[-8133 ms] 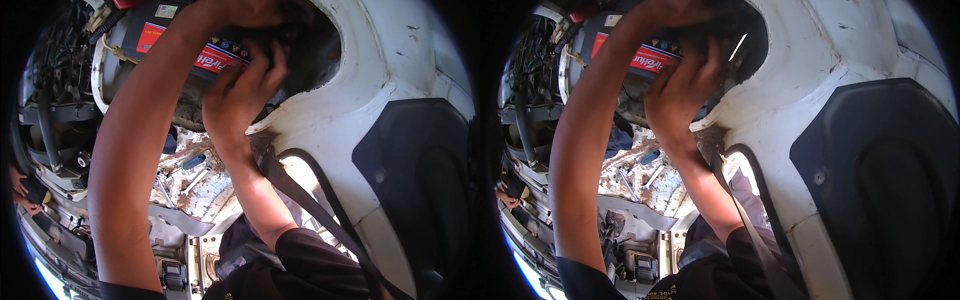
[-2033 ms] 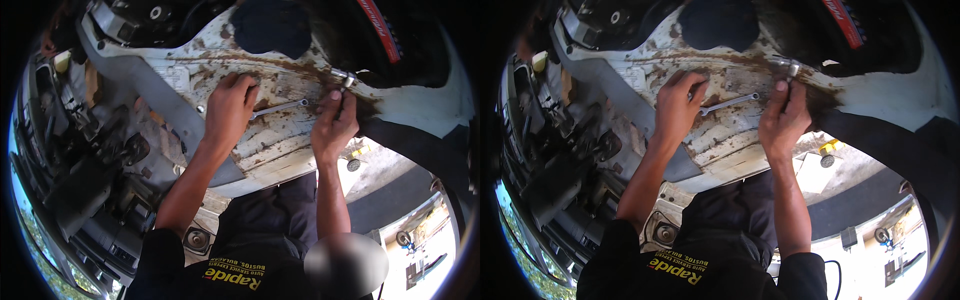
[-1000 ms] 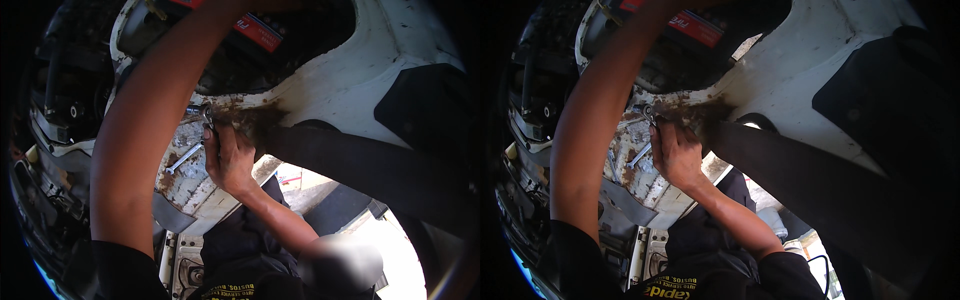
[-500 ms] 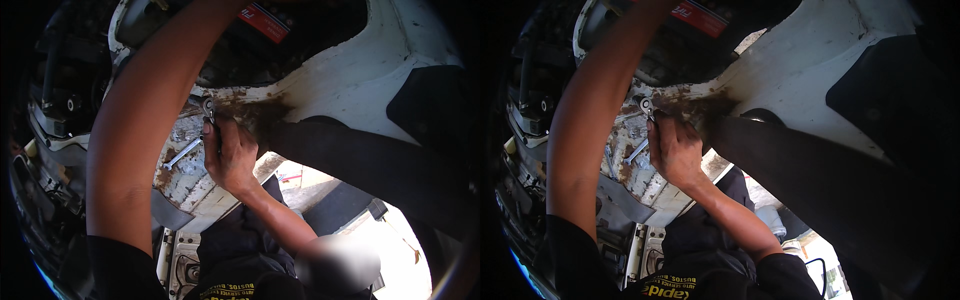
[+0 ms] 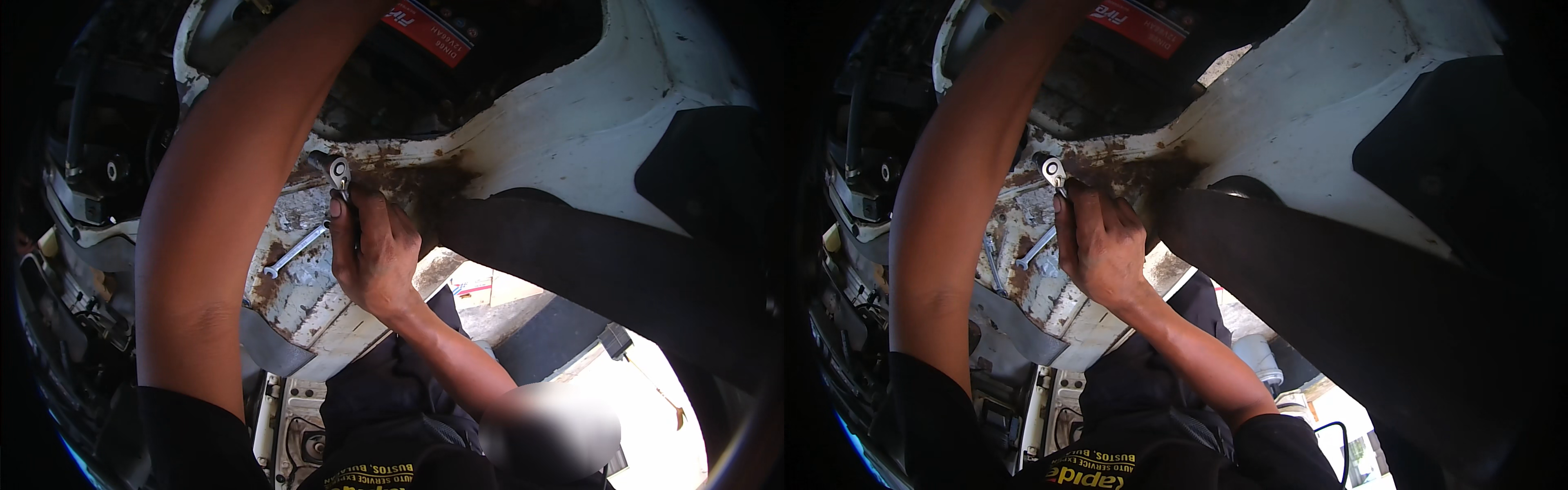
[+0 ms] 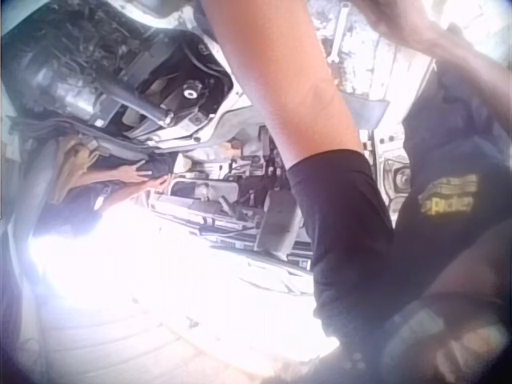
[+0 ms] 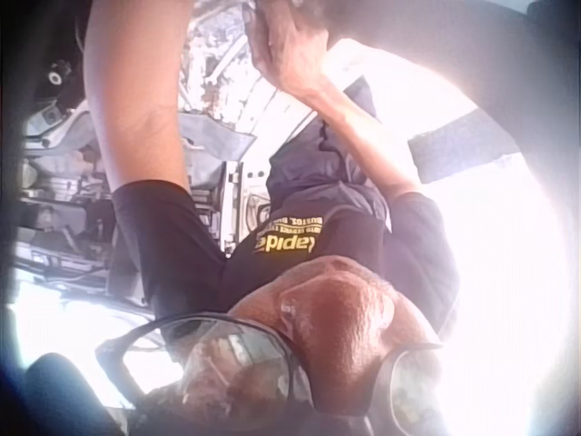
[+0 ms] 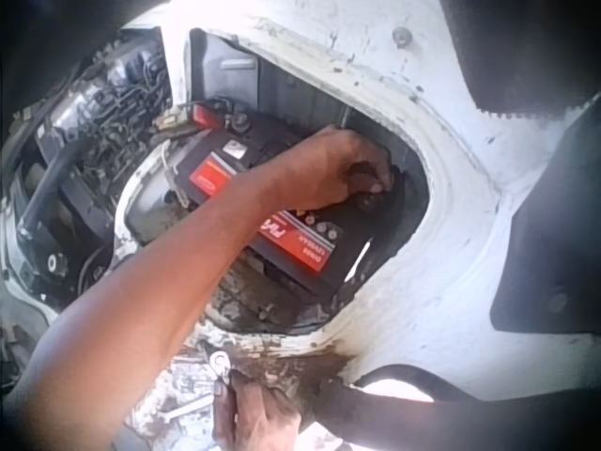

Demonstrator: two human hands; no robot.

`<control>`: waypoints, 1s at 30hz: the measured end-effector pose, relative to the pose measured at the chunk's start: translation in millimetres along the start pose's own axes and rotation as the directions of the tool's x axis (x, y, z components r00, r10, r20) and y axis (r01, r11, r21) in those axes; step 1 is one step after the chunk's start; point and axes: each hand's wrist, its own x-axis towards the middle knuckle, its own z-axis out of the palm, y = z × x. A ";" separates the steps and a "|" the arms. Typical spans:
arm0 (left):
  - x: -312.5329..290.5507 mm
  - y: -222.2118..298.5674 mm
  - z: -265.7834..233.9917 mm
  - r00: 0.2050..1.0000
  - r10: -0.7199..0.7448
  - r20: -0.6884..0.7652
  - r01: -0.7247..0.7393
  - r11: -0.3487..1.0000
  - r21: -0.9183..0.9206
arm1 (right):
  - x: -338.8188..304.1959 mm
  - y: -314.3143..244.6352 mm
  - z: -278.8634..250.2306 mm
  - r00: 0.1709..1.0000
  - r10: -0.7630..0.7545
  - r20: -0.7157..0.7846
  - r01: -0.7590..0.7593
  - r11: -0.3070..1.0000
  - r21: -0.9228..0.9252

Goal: The person installs a car battery into the engine bay, positions it, and secures it using a wrench and socket. The person then connects the battery terminals and tightens them with a screwdriver.

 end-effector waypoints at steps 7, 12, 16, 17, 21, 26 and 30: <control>-0.5 2.2 -3.0 0.995 0.037 0.098 -0.039 0.999 0.019 | 1.0 0.7 -0.8 1.000 -0.008 -0.025 0.007 1.000 -0.010; -6.8 -5.4 -2.7 0.999 -0.039 0.038 0.035 0.996 0.081 | 0.4 0.3 1.1 1.000 -0.021 -0.018 0.021 1.000 0.007; -11.7 2.8 1.1 0.980 -0.150 -0.133 0.181 0.945 0.271 | 0.7 0.7 -0.4 0.999 -0.021 -0.024 0.020 1.000 -0.004; -8.0 8.4 0.5 0.960 -0.277 -0.044 0.277 0.908 0.314 | 1.0 2.0 -1.4 0.999 -0.020 -0.028 0.020 1.000 -0.013; 1.4 4.4 -1.8 0.827 -0.553 0.099 0.459 0.766 0.450 | -0.5 1.0 -3.2 0.997 -0.044 -0.066 0.043 0.999 -0.011; 2.6 -8.7 -4.5 0.803 -0.573 0.164 0.458 0.769 0.445 | 14.4 -19.0 -11.1 0.953 0.249 -0.174 -0.217 0.959 0.184; -27.1 -9.5 -17.6 0.901 -0.433 0.016 0.407 0.858 0.315 | 73.4 -59.7 -4.7 0.853 0.383 -0.355 -0.146 0.827 0.543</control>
